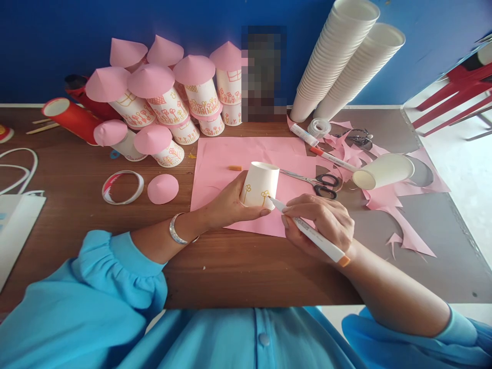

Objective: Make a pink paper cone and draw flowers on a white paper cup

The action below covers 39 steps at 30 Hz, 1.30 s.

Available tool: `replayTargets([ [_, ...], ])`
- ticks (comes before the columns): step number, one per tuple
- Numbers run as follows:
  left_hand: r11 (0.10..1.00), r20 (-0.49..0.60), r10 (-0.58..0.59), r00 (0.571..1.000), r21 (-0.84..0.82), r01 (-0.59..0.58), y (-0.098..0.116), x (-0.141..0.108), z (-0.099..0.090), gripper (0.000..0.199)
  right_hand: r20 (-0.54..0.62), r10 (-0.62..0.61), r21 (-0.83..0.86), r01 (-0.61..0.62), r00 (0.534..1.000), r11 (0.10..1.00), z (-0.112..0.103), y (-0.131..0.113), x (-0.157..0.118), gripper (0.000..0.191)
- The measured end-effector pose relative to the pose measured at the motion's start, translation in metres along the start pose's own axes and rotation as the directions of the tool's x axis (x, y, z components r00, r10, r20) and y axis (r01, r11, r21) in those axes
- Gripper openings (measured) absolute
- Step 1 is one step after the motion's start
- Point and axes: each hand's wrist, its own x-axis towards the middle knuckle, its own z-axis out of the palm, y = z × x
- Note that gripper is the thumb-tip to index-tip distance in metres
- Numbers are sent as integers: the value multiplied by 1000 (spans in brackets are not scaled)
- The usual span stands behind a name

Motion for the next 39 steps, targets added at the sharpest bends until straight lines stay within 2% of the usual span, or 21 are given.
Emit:
replayTargets([
  [10,998,5,22,1000,55,-23,1,0,2,62,-3,-20,28,20,1000,999,3,0,-1,18],
  [16,1000,2,20,1000,14,-20,-2,1,-1,68,-3,-42,73,42,999,996,-6,1,-4,21],
  [21,996,25,10,1000,-86,-7,-5,2,-5,76,-137,121,122,-104,983,987,-2,10,-13,38],
  [24,986,53,17,998,-165,-8,-6,1,-9,76,-34,199,203,-188,979,961,6,21,-12,60],
  [26,976,83,36,996,-215,-17,-7,0,-11,73,54,180,240,-188,982,953,11,27,-10,79],
  [28,966,127,54,990,-258,-19,-8,-1,-12,73,114,132,230,-155,985,961,13,30,-9,89],
  [30,961,160,67,985,-277,-21,-9,-1,-13,75,148,100,205,-129,984,970,13,31,-8,88],
  [32,962,159,84,984,-270,-39,-8,-1,-12,77,149,98,176,-124,984,977,11,31,-8,80],
  [35,968,126,118,985,-235,-86,-5,0,-10,73,101,102,109,-113,990,988,9,29,-7,67],
  [39,981,82,158,984,-127,-147,-4,-2,-4,84,48,89,-41,-88,995,995,11,27,-10,69],
])
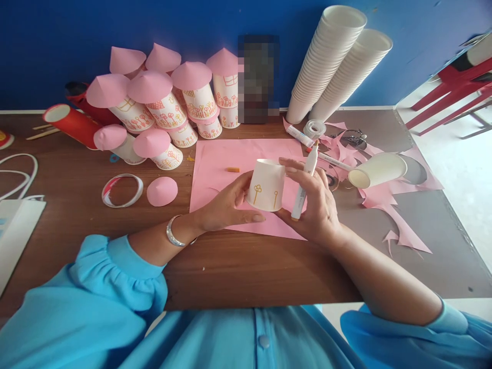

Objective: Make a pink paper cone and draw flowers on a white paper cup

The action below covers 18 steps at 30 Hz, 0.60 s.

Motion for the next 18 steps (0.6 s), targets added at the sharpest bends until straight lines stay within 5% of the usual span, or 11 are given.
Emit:
replayTargets([
  [7,984,-58,-76,995,157,84,-2,0,7,76,105,-11,-26,14,994,1000,5,-5,-7,79],
  [10,990,-64,-69,996,121,76,-2,1,3,70,50,-39,23,38,998,999,2,-5,-6,82],
  [14,992,-76,-99,992,71,104,-1,2,-1,70,-82,-88,58,93,993,994,-11,-10,-4,54],
  [18,991,-54,-120,991,51,122,3,2,-1,70,-84,-135,13,137,987,990,-24,-20,1,32],
])
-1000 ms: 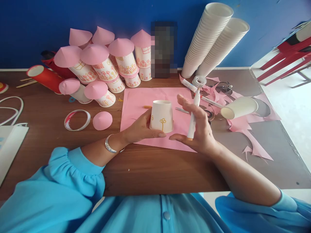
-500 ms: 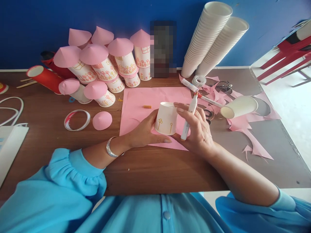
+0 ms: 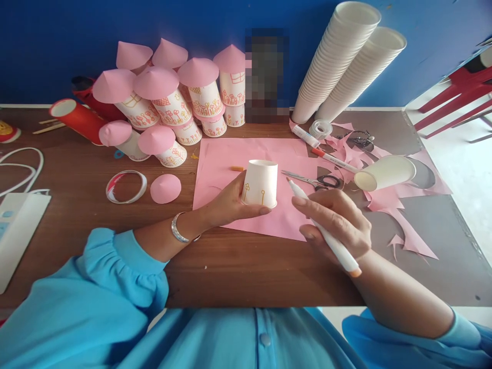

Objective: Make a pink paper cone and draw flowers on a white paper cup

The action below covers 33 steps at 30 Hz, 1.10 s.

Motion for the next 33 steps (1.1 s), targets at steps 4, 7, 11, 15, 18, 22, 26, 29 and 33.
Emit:
replayTargets([
  [4,999,14,15,1000,-33,-15,0,1,1,63,30,-6,95,3,1000,996,-2,-6,5,24],
  [7,1000,-4,30,1000,-9,-30,-2,2,1,64,17,20,168,-23,1000,985,3,-7,6,22],
  [11,1000,-1,22,1000,13,-22,-3,2,2,65,20,27,174,-30,999,984,8,-7,5,19],
  [15,1000,1,5,1000,-4,-5,-2,2,3,64,16,10,146,-12,1000,989,10,-7,6,18],
  [18,1000,2,-7,1000,-2,7,-1,1,4,62,14,5,143,-7,1000,990,10,-7,6,18],
  [22,1000,-7,-19,1000,11,19,0,1,5,60,34,2,135,-6,999,991,10,-7,7,20],
  [26,999,-23,-38,999,14,38,1,0,6,60,60,-8,126,0,998,992,10,-7,7,18],
  [29,998,-28,-51,998,23,51,1,0,6,61,58,-14,117,7,998,993,11,-6,7,17],
  [33,997,-33,-67,997,27,68,1,0,7,62,58,-17,111,10,998,994,11,-5,6,18],
])
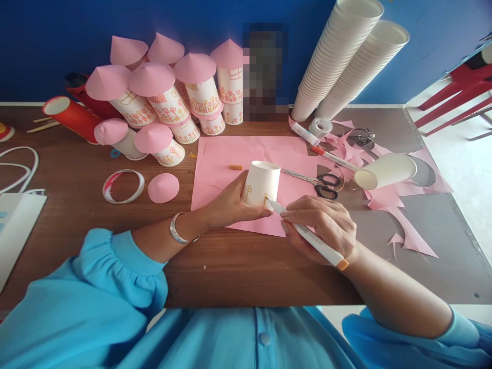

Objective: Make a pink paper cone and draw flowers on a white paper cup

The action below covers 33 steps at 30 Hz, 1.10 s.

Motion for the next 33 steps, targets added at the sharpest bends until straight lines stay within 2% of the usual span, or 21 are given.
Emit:
replayTargets([
  [11,999,-7,-19,1000,38,19,1,-1,0,69,9,-15,24,15,1000,1000,1,1,0,19],
  [23,998,15,24,1000,61,-25,0,-1,0,66,4,1,4,-1,1000,1000,2,1,0,18],
  [28,997,1,13,1000,73,-13,0,0,0,67,-24,9,-4,-9,1000,1000,1,1,1,19],
  [33,997,0,8,1000,78,-8,1,-1,1,65,-4,20,-39,-20,1000,999,-2,0,1,16],
])
